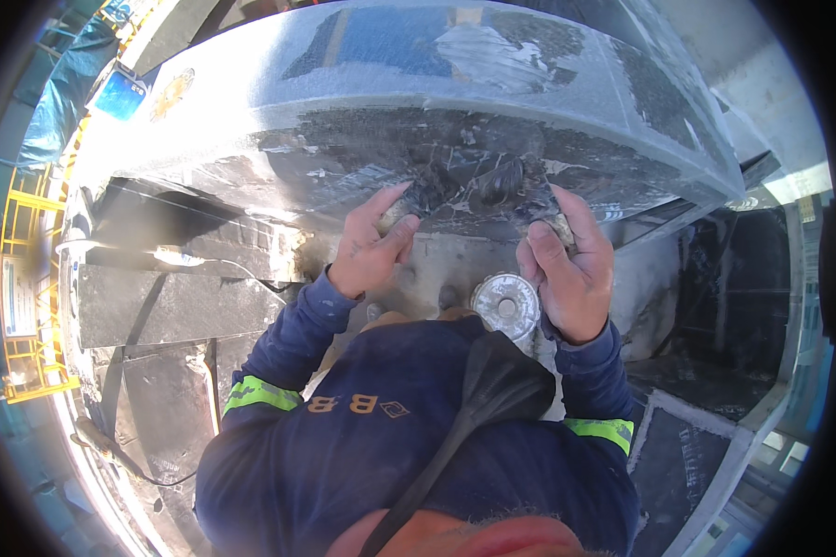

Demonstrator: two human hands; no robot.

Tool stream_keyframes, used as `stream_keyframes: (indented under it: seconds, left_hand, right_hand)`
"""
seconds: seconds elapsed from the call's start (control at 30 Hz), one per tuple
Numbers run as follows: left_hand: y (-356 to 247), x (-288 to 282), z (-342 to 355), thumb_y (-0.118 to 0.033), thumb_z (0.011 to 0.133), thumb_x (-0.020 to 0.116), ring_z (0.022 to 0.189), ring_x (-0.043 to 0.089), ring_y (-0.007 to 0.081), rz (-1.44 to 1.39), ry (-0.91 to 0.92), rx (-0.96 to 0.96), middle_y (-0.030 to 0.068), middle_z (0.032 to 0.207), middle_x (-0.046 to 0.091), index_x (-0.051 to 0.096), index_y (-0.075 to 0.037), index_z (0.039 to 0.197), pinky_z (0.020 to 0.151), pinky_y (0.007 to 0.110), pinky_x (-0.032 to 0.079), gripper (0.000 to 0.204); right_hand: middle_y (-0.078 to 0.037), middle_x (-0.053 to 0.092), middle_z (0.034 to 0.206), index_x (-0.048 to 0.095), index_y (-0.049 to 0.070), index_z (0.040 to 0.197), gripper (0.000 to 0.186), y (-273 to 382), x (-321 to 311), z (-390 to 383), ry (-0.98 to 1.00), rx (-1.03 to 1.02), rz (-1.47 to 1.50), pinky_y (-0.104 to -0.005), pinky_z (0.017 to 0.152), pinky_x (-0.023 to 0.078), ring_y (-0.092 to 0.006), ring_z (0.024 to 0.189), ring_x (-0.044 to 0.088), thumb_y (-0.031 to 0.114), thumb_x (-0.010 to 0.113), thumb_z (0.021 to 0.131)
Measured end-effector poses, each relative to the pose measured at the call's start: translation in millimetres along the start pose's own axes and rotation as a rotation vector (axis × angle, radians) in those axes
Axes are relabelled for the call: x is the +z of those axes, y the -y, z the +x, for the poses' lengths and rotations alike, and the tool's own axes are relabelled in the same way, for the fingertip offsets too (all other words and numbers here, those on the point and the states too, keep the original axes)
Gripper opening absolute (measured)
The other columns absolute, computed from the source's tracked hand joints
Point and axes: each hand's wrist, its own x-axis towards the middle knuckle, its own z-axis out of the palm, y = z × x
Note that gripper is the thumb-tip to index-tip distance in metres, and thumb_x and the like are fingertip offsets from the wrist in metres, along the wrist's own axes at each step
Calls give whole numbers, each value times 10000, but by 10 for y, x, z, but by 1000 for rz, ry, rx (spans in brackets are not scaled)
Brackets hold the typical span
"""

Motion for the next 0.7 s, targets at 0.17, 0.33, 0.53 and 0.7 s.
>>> stream_keyframes:
  seconds: [0.17,0.33,0.53,0.7]
  left_hand:
    - [-284,-22,-49,15,929,561,476,400,77,-709,282,-122,79,877,642,454,12,1394,468,254,316,477]
    - [-418,69,-68,-18,954,563,517,421,74,-825,358,-181,20,723,555,454,-3,1392,506,250,326,451]
    - [-515,51,-154,3,940,554,490,399,68,-790,400,-41,54,821,608,443,5,1405,465,246,312,478]
    - [-587,56,-93,-11,944,513,473,392,70,-356,178,-99,10,622,502,454,31,1390,466,250,317,451]
  right_hand:
    - [-217,626,1082,580,-24,1217,354,-192,50,150,-71,-840,-743,-354,749,540,-329,929,655,-71,584,866]
    - [-209,610,1119,603,14,1213,526,-378,52,145,-3,-972,-852,-409,764,545,-354,914,648,-134,593,708]
    - [-173,605,1122,613,47,1237,593,-514,-146,200,-70,-806,-1069,-404,740,540,-349,906,638,-127,592,671]
    - [-135,610,1122,648,76,1215,564,-479,-120,150,-213,-986,-1082,-366,680,520,-299,820,611,-57,612,667]
